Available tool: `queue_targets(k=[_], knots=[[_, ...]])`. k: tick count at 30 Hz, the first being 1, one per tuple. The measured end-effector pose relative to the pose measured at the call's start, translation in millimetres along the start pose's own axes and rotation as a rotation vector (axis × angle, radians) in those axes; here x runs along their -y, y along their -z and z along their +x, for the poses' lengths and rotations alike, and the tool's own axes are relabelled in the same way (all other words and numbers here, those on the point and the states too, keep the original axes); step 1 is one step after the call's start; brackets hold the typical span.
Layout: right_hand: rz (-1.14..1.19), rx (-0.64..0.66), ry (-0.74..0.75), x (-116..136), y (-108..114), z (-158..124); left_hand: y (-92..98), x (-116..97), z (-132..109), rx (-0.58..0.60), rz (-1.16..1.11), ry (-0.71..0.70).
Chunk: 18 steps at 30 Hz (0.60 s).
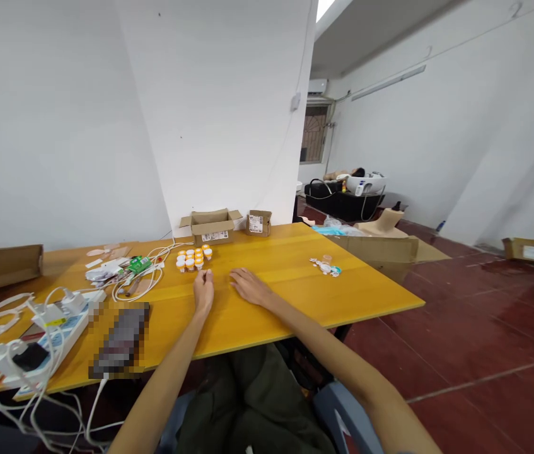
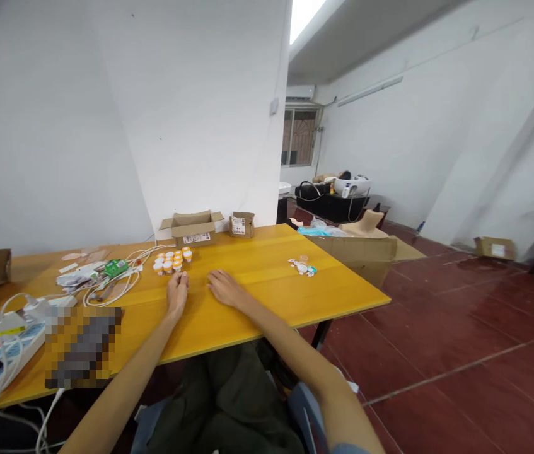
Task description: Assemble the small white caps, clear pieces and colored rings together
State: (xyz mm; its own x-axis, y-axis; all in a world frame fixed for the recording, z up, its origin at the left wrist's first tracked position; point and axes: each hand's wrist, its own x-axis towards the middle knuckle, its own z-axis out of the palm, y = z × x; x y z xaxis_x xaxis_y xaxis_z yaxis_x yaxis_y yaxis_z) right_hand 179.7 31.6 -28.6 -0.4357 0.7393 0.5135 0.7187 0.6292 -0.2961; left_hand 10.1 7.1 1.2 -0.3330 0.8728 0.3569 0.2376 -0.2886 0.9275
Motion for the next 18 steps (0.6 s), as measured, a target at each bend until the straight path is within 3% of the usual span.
queue_targets(k=[2, 5, 7, 10, 12, 15, 18], knots=[[-0.158, -0.043, 0.096, -19.4, 22.1, -31.2, -0.6, 0.0, -0.9, -0.001, -0.008, 0.02], [-0.27, -0.181, 0.085, -58.3, 62.9, -65.5, -1.5, -0.6, -2.1, 0.002, -0.008, 0.026], [-0.285, -0.318, -0.049, -87.5, 92.1, -80.3, -2.0, -1.2, -2.6, 0.007, -0.008, 0.026], [-0.216, -0.552, -0.386, -126.1, 129.1, -94.7, -2.5, -1.3, -2.7, 0.018, -0.004, 0.038], [-0.127, -0.625, -0.621, -143.0, 144.0, -100.1, -2.9, -0.2, -2.3, 0.037, 0.009, 0.038], [0.031, -0.555, -0.853, -153.9, 150.6, -101.6, -4.6, 2.3, -2.1, 0.105, 0.049, 0.007], [0.035, -0.412, -0.95, -155.9, 147.2, -98.6, -8.5, 3.6, -5.2, 0.195, 0.149, -0.096]])
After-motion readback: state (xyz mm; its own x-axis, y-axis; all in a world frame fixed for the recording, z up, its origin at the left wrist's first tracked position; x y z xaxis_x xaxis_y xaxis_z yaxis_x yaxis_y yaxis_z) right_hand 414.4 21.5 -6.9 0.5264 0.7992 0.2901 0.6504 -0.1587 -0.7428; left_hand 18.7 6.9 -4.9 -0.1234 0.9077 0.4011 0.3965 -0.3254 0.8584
